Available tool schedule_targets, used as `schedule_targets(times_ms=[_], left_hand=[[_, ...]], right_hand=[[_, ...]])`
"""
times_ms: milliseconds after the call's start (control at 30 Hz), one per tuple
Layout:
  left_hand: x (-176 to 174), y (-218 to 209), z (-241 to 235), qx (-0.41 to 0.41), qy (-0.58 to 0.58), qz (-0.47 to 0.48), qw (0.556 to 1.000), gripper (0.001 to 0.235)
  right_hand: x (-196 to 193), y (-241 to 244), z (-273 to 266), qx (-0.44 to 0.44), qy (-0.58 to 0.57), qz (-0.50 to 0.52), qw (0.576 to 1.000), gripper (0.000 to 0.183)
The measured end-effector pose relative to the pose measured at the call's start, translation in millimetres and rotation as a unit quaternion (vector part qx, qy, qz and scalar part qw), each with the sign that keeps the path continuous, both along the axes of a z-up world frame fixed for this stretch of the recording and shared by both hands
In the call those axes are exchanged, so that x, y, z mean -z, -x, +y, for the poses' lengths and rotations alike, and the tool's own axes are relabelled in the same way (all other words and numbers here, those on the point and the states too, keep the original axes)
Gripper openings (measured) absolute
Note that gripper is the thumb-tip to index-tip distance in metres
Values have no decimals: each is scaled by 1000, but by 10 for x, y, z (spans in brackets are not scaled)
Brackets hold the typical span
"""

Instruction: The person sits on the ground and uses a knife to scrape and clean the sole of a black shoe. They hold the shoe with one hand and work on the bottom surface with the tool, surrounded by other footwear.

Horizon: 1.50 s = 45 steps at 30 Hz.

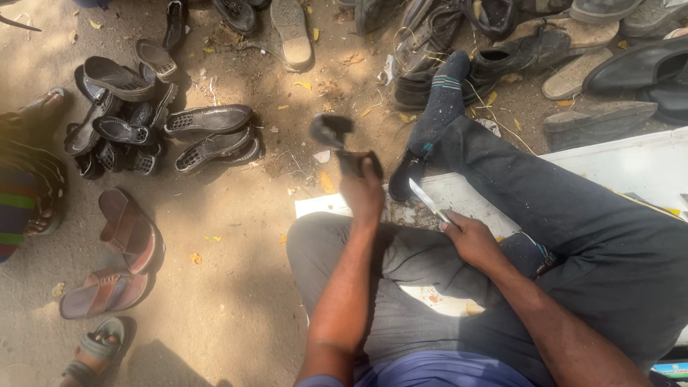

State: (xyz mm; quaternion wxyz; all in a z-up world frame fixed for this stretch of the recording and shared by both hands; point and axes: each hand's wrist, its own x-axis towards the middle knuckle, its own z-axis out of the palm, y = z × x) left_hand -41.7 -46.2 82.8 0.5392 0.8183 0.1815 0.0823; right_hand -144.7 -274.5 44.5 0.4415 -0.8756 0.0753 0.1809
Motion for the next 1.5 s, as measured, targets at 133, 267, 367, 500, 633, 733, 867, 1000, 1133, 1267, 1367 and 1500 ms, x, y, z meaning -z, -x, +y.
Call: schedule_targets(times_ms=[133,267,367,500,633,733,867,1000,1133,1267,1367,1500], left_hand=[[-199,687,-970,252,-67,-200,944,17],[-491,1235,-1376,506,-100,-273,812,55],[-452,1136,-1166,517,-62,-307,796,63],[169,328,-721,181,-184,-241,936,44],[734,-67,-120,189,-142,41,971,38],[843,-65,-180,187,-145,-1,972,34],[588,-31,-291,157,-118,74,978,38],[549,18,-415,122,-175,14,977,32],[633,-49,-404,60,-228,58,970,39],[536,50,-232,12,-261,7,965,33],[191,55,-153,-21,-245,-70,967,26],[-384,548,-835,165,-152,-342,913,10]], right_hand=[[645,96,-150,-72,89,-7,993,32],[716,340,-321,-139,-101,-230,958,55],[620,150,-236,-108,-24,-167,980,50],[351,106,-50,-9,15,-25,1000,45],[148,-94,-87,47,-52,24,997,38],[190,-297,-90,39,-75,32,996,36],[265,-297,-100,-10,-69,-65,995,36],[350,-367,-81,-27,-67,-109,991,35],[248,-337,-65,-45,-11,-52,998,35],[92,-115,34,-40,59,-30,997,34],[104,-90,61,-43,61,-19,997,35],[196,-130,130,-45,62,-34,996,38]])
